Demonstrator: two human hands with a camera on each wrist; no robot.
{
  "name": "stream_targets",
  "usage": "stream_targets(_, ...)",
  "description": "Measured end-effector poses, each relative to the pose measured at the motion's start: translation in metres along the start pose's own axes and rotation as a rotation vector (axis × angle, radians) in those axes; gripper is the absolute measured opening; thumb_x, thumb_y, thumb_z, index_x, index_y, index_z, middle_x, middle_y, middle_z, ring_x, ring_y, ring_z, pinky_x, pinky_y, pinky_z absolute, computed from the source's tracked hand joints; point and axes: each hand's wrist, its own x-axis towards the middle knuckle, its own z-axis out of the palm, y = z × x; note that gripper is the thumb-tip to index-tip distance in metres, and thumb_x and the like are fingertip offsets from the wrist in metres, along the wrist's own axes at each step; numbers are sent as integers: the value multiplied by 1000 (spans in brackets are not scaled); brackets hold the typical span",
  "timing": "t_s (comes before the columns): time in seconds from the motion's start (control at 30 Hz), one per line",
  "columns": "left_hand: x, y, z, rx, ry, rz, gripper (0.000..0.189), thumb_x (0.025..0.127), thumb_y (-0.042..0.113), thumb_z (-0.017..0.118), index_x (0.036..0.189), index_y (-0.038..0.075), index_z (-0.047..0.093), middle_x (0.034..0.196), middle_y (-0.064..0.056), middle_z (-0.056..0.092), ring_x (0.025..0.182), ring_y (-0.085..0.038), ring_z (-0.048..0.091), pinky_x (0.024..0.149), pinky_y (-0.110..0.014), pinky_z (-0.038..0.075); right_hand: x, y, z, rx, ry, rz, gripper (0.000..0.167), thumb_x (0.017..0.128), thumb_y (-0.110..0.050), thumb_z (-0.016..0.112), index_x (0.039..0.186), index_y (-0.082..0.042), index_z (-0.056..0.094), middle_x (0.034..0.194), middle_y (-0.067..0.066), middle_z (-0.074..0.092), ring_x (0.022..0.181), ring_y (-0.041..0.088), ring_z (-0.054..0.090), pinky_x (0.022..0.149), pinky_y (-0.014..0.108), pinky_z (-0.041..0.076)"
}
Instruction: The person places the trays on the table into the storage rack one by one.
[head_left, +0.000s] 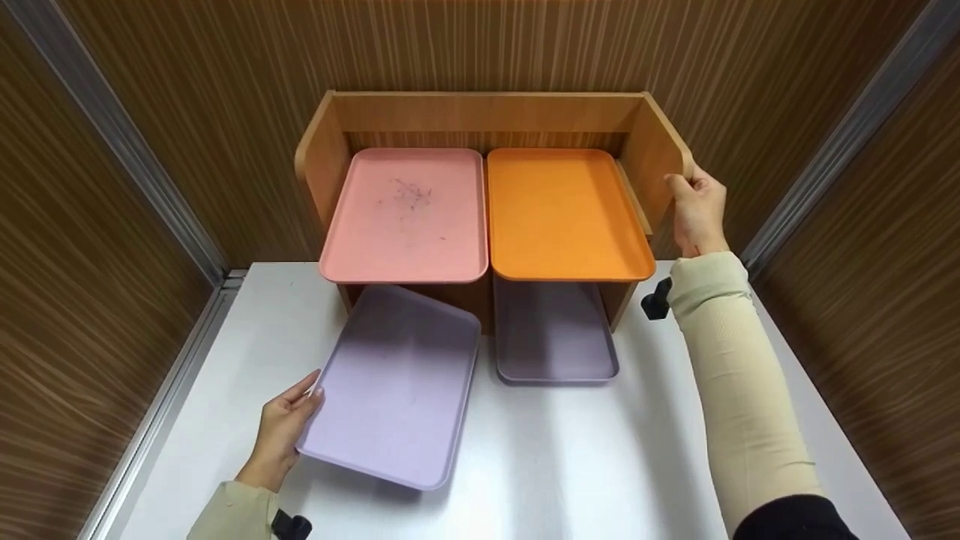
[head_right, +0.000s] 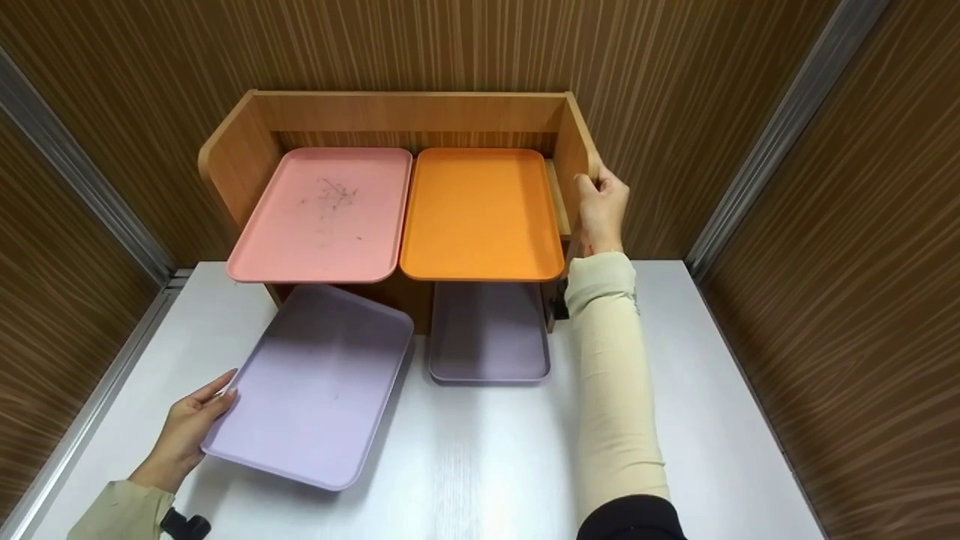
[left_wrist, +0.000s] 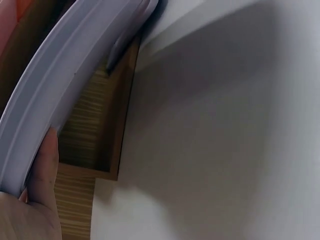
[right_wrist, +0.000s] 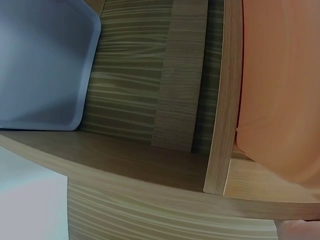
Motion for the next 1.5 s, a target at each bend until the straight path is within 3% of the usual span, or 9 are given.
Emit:
stream_targets(0.3,15,-6,19,-41,23,16,46,94,10,57,137,1,45,126,-17,58,80,-4,62,68,-20,52,0,2,3,25,-9,-3,39,87,9,47,125,8,56,119,19,59,109,27,52,94,32,41)
stream_targets(0.43,23,-8,26,-52,19,15,46,95,10,55,138,2,44,138,-23,45,106,-14,59,83,-23,50,0,3,6,26,-15,-12,38,86,10,47,123,9,57,112,16,63,104,26,55,92,34,42)
stream_targets(0.5,26,-9,29,-58,10,18,47,96,11,54,140,1,42,143,-23,39,123,-23,49,96,-29,44,1,4,7,26,-16,-14,37,85,10,48,121,9,58,110,16,64,103,26,55,91,34,42)
stream_targets(0.6,32,-9,34,-72,8,36,47,96,9,53,140,-1,40,146,-23,34,135,-30,33,107,-37,32,1,4,9,19,-14,-21,36,85,9,48,120,9,59,109,15,65,102,26,55,90,34,43)
stream_targets(0.8,47,-7,47,-138,44,85,45,94,1,51,137,-8,40,142,-27,35,133,-32,34,108,-37,29,2,3,7,21,-4,-20,35,85,9,49,118,8,60,106,14,66,101,26,56,90,34,43)
stream_targets(1.1,66,-8,69,-160,131,119,43,92,1,52,134,-8,45,134,-28,45,126,-32,43,106,-39,33,0,2,-1,29,-8,-9,35,86,9,49,120,8,59,108,15,65,103,26,55,90,33,43)
stream_targets(1.27,75,-10,75,-160,157,138,42,92,1,53,132,-8,47,132,-27,47,125,-32,44,105,-40,34,-2,2,-4,-10,-12,4,38,87,8,48,124,7,57,117,16,61,110,26,52,97,34,40)
stream_targets(1.5,88,-5,79,-172,156,142,42,93,5,55,133,-6,47,134,-25,48,125,-31,46,104,-39,36,0,1,-3,5,-15,-7,38,87,8,47,123,7,57,112,16,63,103,26,55,94,38,41)
